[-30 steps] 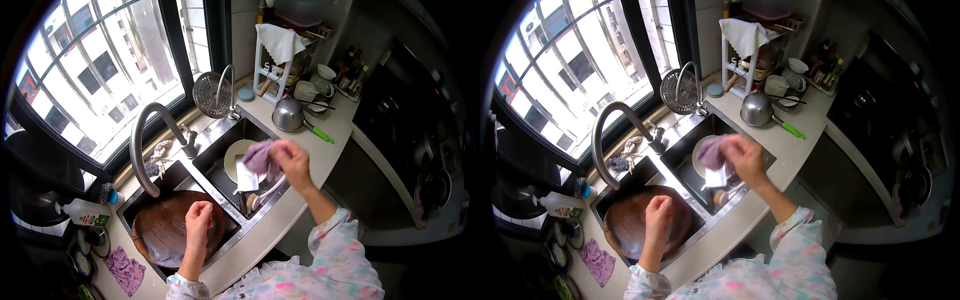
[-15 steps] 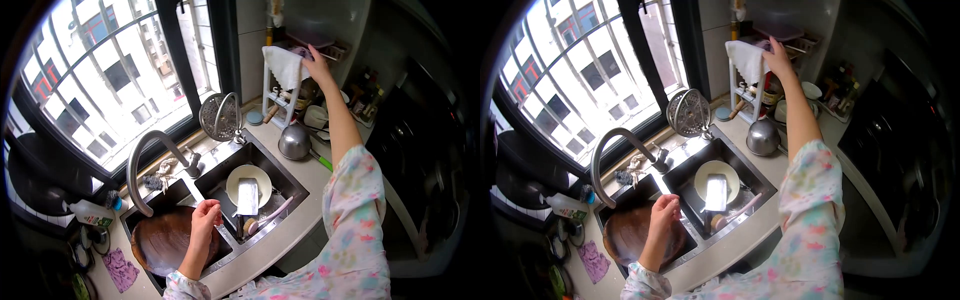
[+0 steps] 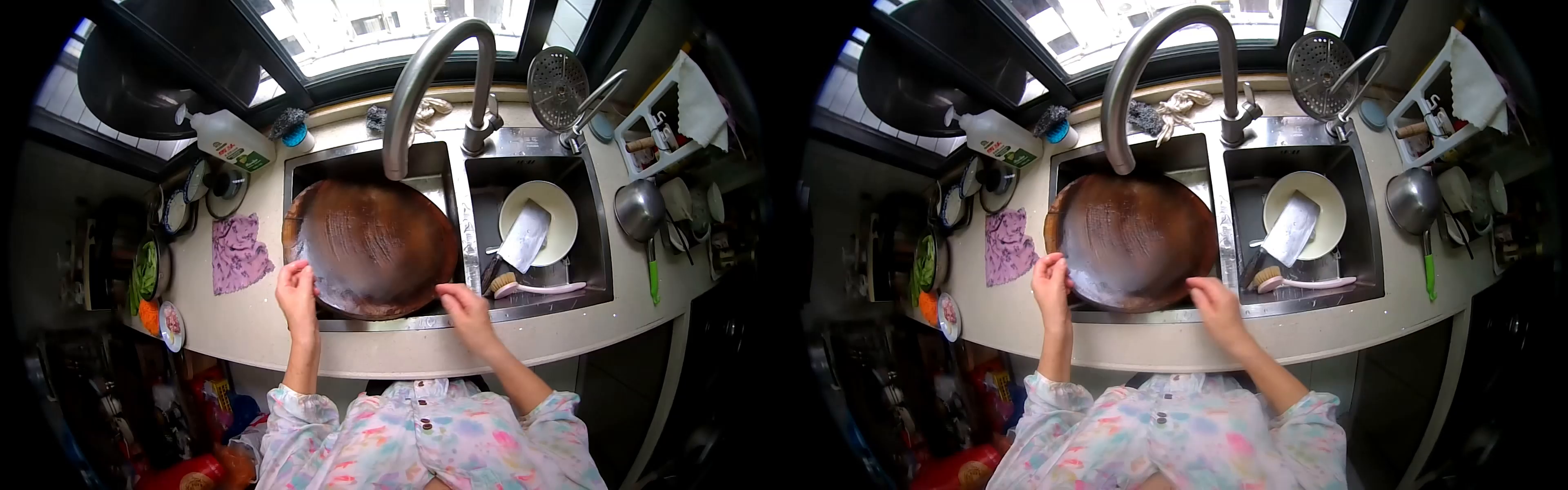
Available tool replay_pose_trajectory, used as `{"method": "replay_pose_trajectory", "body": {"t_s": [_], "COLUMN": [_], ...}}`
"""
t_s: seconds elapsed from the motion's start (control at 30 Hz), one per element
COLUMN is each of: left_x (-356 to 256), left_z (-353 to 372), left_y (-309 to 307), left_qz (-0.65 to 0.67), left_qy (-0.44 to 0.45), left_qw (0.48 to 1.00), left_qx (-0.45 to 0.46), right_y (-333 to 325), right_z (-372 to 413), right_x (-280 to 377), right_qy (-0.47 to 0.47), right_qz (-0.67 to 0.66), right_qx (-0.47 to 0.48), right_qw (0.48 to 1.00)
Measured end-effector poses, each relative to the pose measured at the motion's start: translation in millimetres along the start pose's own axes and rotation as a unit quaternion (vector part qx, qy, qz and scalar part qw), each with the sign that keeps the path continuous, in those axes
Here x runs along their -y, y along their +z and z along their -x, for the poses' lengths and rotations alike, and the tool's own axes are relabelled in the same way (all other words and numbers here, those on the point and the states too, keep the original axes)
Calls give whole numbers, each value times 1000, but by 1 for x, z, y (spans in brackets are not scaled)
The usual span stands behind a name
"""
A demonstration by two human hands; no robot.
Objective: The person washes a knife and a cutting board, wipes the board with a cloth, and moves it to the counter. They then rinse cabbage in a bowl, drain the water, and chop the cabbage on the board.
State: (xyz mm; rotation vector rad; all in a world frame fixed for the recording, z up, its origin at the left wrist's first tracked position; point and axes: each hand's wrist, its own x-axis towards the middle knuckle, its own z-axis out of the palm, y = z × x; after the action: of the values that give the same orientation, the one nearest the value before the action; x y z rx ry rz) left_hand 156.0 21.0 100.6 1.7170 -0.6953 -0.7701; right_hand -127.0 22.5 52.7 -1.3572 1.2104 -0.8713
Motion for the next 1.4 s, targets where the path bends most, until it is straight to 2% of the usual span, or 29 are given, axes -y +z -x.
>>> {"method": "replay_pose_trajectory", "body": {"t_s": [0.07,0.1,0.17,0.23,0.27,0.3,0.33,0.4,0.5,0.53,0.57,0.6,0.67,0.77,0.8,0.9,0.93,1.0,1.1,1.23,1.33,1.37,1.4], "left_x": [14,24,37,47,53,54,54,47,37,36,36,35,34,58,55,49,45,30,-8,-50,-94,-111,-128], "left_z": [-6,-8,-11,-6,-6,-5,-4,-8,-27,-35,-44,-52,-68,-85,-84,-81,-77,-68,-33,7,40,53,66], "left_y": [-26,-36,-46,-38,-39,-37,-35,-33,-38,-39,-40,-42,-40,-35,-33,-33,-35,-32,-45,-85,-123,-133,-140], "left_qz": [9,11,30,64,88,102,123,173,213,216,218,219,232,341,361,349,340,327,290,247,190,174,158], "left_qy": [-16,-28,-69,-127,-157,-173,-185,-206,-231,-246,-262,-269,-294,-303,-312,-320,-305,-273,-252,-131,-71,-51,-11], "left_qw": [999,997,993,986,983,979,975,961,941,935,930,927,916,873,867,872,881,897,919,956,978,983,987], "left_qx": [-50,-71,-89,-86,-42,-14,13,68,130,135,139,146,143,173,145,127,121,118,91,92,40,15,-1], "right_y": [42,56,82,94,100,100,96,75,74,74,74,74,78,81,81,71,76,74,71,89,114,126,137], "right_z": [3,0,-10,-34,-47,-61,-78,-105,-106,-104,-94,-87,-78,-71,-71,-77,-75,-75,-63,-50,-41,-39,-30], "right_x": [9,13,36,25,13,-5,-18,-48,-73,-79,-92,-93,-88,-92,-98,-104,-96,-104,-83,-71,-52,-49,-6], "right_qy": [-115,-156,-180,-198,-206,-151,-72,59,173,197,149,152,177,268,265,350,339,310,291,245,208,205,240], "right_qz": [67,126,192,306,362,323,385,402,414,419,366,304,260,168,46,-227,-192,-205,-200,-31,-57,-27,-78], "right_qx": [63,137,226,254,267,245,211,142,12,-37,-139,-200,-257,-302,-324,-283,-298,-265,-210,-160,-29,20,59], "right_qw": [989,970,938,896,869,901,895,903,894,885,908,919,914,899,907,864,871,890,912,956,976,978,966]}}
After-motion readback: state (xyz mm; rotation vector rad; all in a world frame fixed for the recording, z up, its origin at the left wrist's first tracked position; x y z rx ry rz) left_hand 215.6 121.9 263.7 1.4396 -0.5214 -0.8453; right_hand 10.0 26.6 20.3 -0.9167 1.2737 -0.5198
